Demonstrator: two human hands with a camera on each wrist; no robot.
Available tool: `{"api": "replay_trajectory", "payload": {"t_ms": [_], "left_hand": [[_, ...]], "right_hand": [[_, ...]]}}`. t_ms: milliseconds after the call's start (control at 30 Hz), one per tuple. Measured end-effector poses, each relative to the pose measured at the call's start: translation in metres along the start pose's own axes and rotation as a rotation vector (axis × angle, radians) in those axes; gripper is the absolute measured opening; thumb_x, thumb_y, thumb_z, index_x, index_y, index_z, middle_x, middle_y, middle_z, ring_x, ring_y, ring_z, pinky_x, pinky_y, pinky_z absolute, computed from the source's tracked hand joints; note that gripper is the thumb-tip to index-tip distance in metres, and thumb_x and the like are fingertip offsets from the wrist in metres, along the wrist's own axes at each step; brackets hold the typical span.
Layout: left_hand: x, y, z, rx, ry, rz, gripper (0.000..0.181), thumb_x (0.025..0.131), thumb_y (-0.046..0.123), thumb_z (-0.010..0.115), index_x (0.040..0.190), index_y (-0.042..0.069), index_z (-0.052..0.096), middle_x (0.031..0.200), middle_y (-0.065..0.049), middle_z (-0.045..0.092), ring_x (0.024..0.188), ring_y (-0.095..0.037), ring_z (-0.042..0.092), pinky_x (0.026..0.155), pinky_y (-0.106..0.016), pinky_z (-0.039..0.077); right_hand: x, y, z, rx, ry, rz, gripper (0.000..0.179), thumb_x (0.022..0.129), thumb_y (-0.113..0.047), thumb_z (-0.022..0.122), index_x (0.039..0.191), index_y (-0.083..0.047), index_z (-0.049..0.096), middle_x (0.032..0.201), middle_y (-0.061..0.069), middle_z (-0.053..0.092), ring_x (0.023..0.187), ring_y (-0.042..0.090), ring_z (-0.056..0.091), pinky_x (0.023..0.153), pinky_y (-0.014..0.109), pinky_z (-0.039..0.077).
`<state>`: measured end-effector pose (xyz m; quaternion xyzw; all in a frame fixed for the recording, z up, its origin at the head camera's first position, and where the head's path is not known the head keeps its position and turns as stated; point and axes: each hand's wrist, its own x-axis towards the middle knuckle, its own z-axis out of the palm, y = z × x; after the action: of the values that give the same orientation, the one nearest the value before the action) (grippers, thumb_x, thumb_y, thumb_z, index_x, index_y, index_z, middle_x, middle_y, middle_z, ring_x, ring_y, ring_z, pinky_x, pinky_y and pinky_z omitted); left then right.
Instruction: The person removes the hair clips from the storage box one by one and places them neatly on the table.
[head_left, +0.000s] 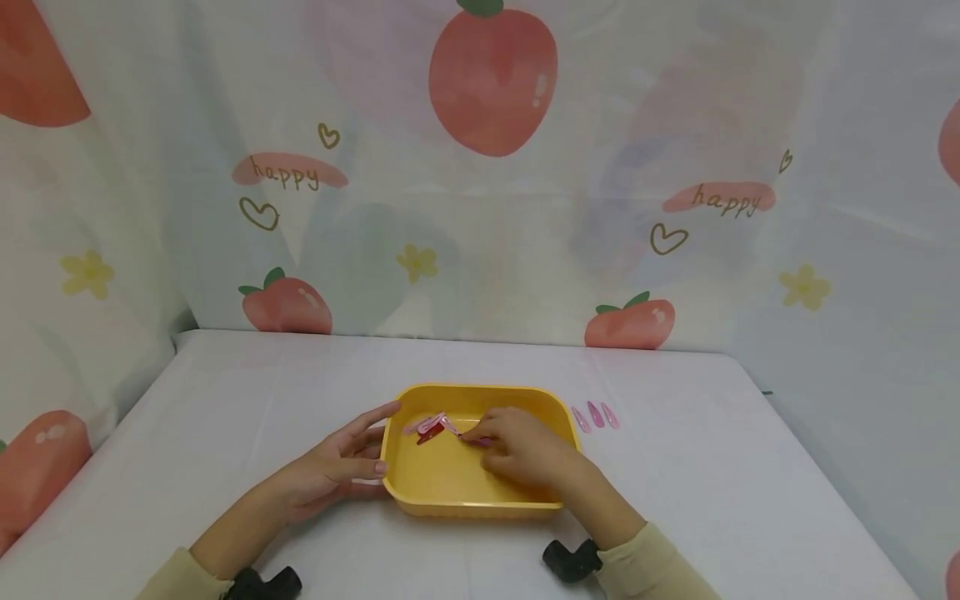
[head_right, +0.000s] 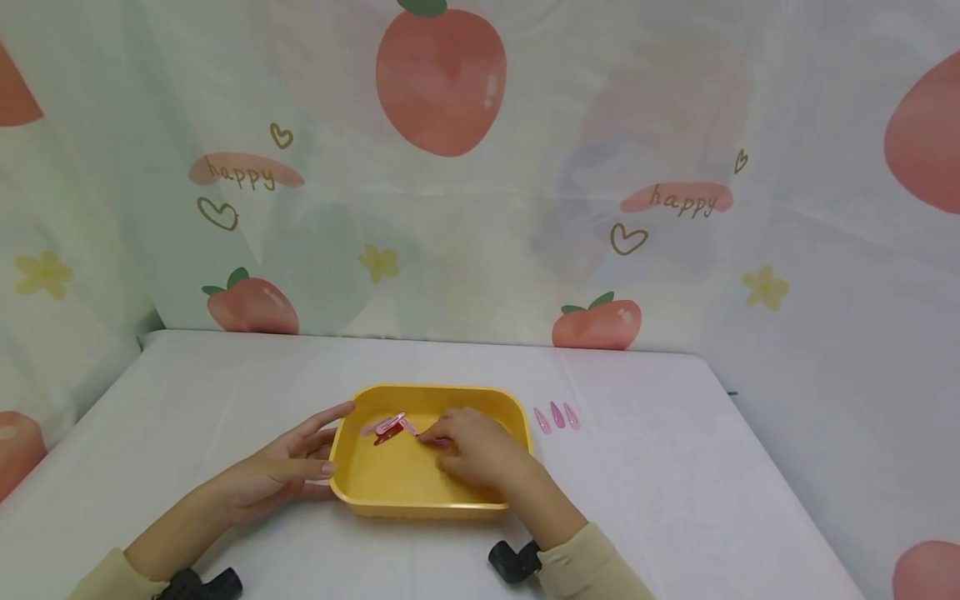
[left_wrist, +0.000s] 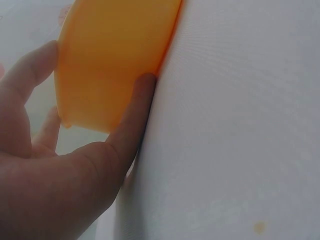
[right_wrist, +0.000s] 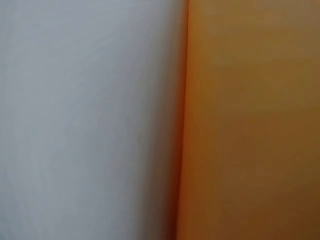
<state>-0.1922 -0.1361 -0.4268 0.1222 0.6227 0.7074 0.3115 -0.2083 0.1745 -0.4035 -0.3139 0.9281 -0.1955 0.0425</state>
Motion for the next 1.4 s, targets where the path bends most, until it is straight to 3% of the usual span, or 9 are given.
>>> {"api": "replay_trajectory", "payload": {"t_ms": [133, 300, 700, 967, 1200, 1400], "left_hand": [[0.0002, -0.0001, -0.0001, -0.002, 0.006, -0.003, 0.080, 0.094, 0.008, 0.065, 0.159, 0.029, 0.023, 0.162, -0.019, 0.019, 0.131, -0.032, 0.050, 0.100, -0.050, 0.051], [-0.0006, 0.0013, 0.0014, 0.000, 0.017, -0.012, 0.080, 0.094, 0.008, 0.066, 0.159, 0.030, 0.025, 0.162, -0.018, 0.020, 0.131, -0.032, 0.050, 0.100, -0.050, 0.051], [0.0002, 0.0025, -0.0001, 0.007, 0.010, -0.012, 0.080, 0.094, 0.008, 0.066, 0.159, 0.029, 0.024, 0.162, -0.018, 0.021, 0.130, -0.032, 0.051, 0.100, -0.049, 0.052], [-0.0006, 0.0023, 0.0005, -0.001, 0.007, -0.006, 0.080, 0.094, 0.008, 0.066, 0.159, 0.028, 0.024, 0.162, -0.019, 0.020, 0.130, -0.032, 0.051, 0.100, -0.049, 0.052], [-0.0019, 0.0026, 0.0016, -0.006, -0.001, 0.002, 0.080, 0.094, 0.008, 0.066, 0.159, 0.027, 0.024, 0.162, -0.020, 0.019, 0.130, -0.032, 0.051, 0.100, -0.050, 0.052], [-0.0002, 0.0017, 0.0000, -0.007, 0.009, -0.012, 0.080, 0.094, 0.008, 0.067, 0.159, 0.029, 0.024, 0.162, -0.019, 0.021, 0.130, -0.031, 0.051, 0.099, -0.049, 0.052]], "right_hand": [[0.0005, -0.0005, -0.0007, -0.038, 0.005, -0.004, 0.016, 0.088, -0.020, 0.076, 0.104, -0.021, 0.080, 0.095, -0.010, 0.066, 0.087, 0.007, 0.055, 0.084, 0.026, 0.052], [0.0008, -0.0012, -0.0010, -0.011, 0.023, -0.003, 0.011, 0.087, -0.017, 0.077, 0.098, -0.021, 0.079, 0.089, -0.013, 0.069, 0.082, 0.005, 0.058, 0.081, 0.025, 0.054], [0.0024, 0.0034, 0.0006, 0.102, 0.047, -0.035, 0.030, 0.090, -0.007, 0.070, 0.118, -0.015, 0.073, 0.082, -0.011, 0.064, 0.069, 0.004, 0.054, 0.066, 0.020, 0.050], [0.0010, 0.0021, -0.0018, 0.240, 0.083, 0.043, 0.024, 0.092, -0.005, 0.066, 0.113, -0.013, 0.075, 0.086, -0.009, 0.065, 0.076, 0.009, 0.058, 0.068, 0.022, 0.053], [0.0027, 0.0029, -0.0058, 0.362, 0.169, 0.183, 0.013, 0.093, -0.015, 0.070, 0.097, -0.026, 0.077, 0.088, -0.012, 0.069, 0.080, 0.014, 0.056, 0.067, 0.024, 0.050], [0.0034, 0.0070, -0.0087, 0.485, 0.229, 0.234, 0.015, 0.093, -0.014, 0.069, 0.105, -0.018, 0.075, 0.092, -0.005, 0.070, 0.078, 0.019, 0.054, 0.062, 0.020, 0.046]]}}
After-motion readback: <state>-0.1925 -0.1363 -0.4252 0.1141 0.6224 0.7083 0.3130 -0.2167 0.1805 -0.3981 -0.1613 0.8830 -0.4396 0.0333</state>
